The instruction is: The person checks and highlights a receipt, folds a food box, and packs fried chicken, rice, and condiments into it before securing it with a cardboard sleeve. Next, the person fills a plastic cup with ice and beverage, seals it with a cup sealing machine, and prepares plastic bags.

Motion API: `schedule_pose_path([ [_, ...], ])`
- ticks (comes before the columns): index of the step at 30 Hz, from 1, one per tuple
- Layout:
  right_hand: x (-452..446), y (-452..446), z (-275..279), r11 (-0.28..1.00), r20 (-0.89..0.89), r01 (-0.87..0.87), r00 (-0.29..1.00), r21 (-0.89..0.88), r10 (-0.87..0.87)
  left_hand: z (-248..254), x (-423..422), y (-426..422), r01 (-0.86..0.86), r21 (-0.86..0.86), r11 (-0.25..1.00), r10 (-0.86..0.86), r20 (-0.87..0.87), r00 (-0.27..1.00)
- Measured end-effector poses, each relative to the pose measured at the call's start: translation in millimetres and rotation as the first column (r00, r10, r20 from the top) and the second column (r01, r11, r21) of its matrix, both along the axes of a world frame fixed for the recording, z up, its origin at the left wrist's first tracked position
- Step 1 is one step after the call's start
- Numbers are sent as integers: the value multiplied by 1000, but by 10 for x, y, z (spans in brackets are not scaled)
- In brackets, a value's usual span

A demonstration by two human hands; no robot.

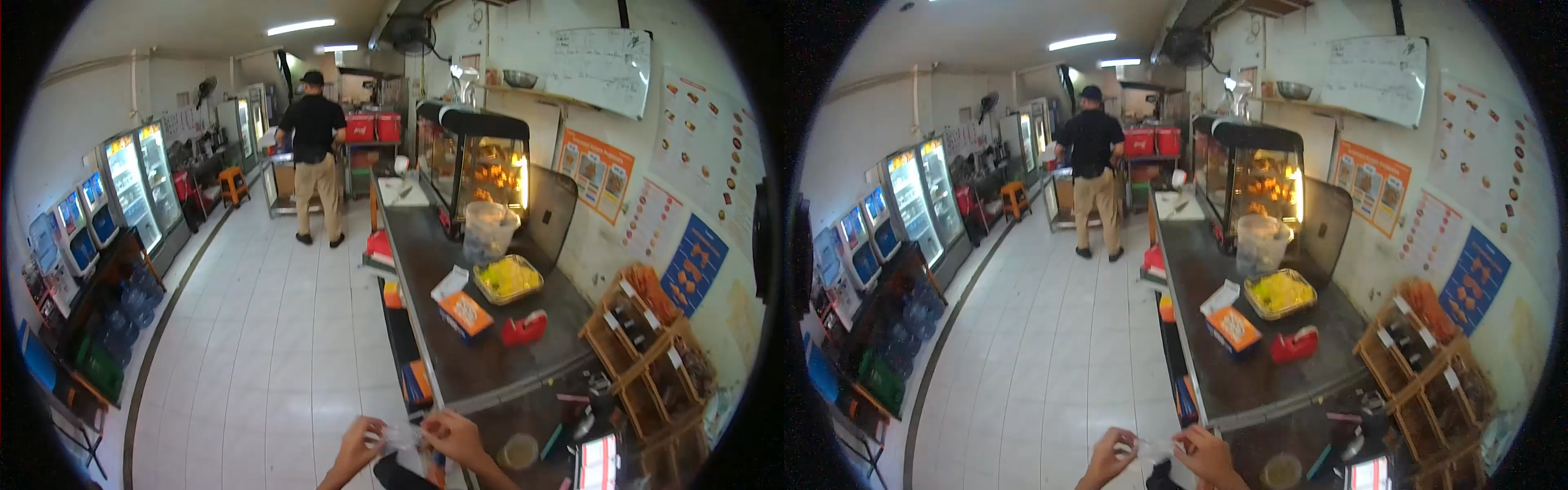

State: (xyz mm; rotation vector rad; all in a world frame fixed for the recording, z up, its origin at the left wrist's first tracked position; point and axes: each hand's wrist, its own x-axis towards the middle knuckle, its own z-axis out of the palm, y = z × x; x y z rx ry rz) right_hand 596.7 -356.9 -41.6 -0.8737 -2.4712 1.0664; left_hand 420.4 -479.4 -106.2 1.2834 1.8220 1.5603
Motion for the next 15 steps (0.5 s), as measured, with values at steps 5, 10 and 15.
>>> schedule_pose_path([
  [5,-275,964,-193,957,-93,264,957,-117,-276,-101,-619,1428,435,-91,896,-435,21,900],
  [10,-762,2035,-190,972,-123,133,980,-192,-158,-52,-1190,2386,543,-190,818,-518,165,839],
  [15,-2104,3457,552,926,-186,-219,968,-306,168,-1081,-2936,2301,116,-325,939,-25,271,962],
])
